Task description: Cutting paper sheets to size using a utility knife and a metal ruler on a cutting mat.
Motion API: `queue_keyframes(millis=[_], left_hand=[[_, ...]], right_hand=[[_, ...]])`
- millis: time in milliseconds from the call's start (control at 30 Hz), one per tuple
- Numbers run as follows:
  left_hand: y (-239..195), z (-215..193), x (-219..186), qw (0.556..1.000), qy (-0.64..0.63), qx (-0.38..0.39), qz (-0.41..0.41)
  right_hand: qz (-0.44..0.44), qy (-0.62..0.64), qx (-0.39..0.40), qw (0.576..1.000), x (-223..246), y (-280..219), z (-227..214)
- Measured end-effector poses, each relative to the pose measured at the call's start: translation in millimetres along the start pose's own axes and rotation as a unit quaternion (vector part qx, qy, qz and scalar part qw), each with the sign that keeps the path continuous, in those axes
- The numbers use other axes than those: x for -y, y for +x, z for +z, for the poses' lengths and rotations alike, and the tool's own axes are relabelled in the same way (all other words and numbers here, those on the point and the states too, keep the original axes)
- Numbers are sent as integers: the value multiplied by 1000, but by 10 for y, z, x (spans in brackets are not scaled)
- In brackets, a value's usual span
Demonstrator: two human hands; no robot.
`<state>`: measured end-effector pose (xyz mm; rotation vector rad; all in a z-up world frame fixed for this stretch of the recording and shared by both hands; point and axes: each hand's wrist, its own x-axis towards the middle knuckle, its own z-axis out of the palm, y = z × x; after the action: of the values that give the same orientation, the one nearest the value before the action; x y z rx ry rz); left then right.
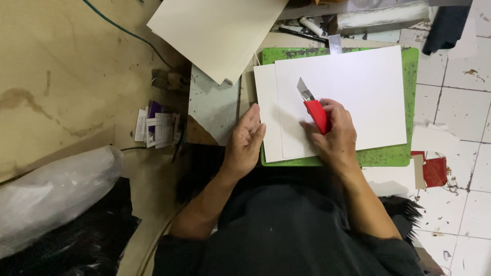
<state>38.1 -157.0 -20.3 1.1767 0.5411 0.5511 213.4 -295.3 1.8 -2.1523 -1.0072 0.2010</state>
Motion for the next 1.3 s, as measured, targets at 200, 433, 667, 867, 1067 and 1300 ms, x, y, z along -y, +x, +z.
queue_keyframes(millis=[200, 433, 667, 867, 1067, 1300], left_hand=[[-4, 3, -57, 1000, 2, 6, 3], [-5, -10, -39, 1000, 3, 7, 5], [-1, -4, -91, 1000, 11, 14, 1], [3, 1, -140, 1000, 14, 18, 3], [1, -6, -111, 1000, 3, 12, -1], [0, -13, -27, 1000, 4, 5, 7]], right_hand=[[32, 10, -2, 999, 20, 20, 28], [61, 22, -20, 998, 78, 61, 6], [75, 58, 24, 995, 221, 43, 43], [47, 57, 68, 995, 262, -59, -220], [-10, -42, 138, 989, 114, -338, -376], [-35, -91, 132, 986, 34, -452, -285]])
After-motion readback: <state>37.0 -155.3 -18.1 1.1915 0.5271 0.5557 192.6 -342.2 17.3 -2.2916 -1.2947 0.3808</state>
